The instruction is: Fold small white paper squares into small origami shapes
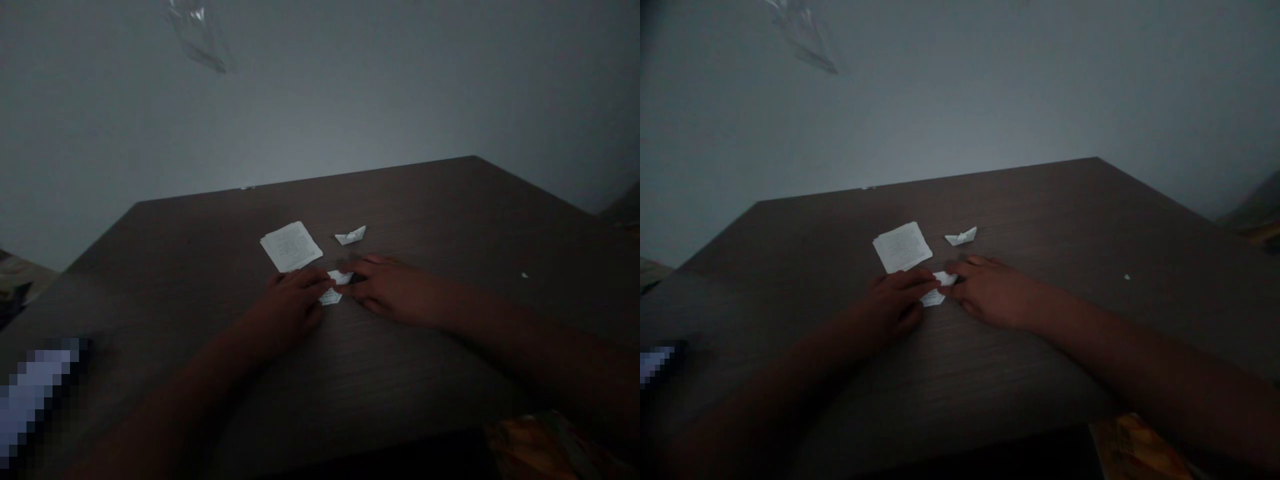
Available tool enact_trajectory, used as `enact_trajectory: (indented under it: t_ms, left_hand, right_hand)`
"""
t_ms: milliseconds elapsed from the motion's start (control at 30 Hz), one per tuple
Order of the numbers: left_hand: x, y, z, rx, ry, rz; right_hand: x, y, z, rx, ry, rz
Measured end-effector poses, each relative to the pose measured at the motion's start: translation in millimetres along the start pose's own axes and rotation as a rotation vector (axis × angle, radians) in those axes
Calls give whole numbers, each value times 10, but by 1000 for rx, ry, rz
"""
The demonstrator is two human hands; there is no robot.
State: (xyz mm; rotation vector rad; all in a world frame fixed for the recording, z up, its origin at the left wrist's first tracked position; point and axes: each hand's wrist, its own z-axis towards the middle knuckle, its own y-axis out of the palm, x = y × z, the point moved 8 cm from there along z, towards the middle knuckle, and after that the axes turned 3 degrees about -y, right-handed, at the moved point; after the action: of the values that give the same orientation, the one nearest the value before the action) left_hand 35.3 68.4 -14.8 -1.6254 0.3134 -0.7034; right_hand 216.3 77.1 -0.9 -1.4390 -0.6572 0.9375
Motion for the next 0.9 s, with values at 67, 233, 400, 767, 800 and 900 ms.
enact_trajectory:
  t_ms: [67, 233, 400, 767, 800, 900]
  left_hand:
    - [36, -21, 12, -2, -11, 12]
    - [141, -71, 48, 4, -50, 44]
    - [151, -59, 56, 18, -63, 70]
    - [129, -62, 74, 66, -46, 24]
    - [123, -53, 81, 61, -43, 14]
    - [103, -24, 85, 60, -21, -11]
  right_hand:
    - [-5, 8, -5, -9, 13, -33]
    - [-70, -18, -26, -23, 54, -94]
    - [-26, -74, -22, -37, 162, -133]
    - [151, -138, -17, -59, 266, -152]
    - [147, -142, -8, -40, 270, -142]
    - [138, -128, 25, -10, 309, -108]
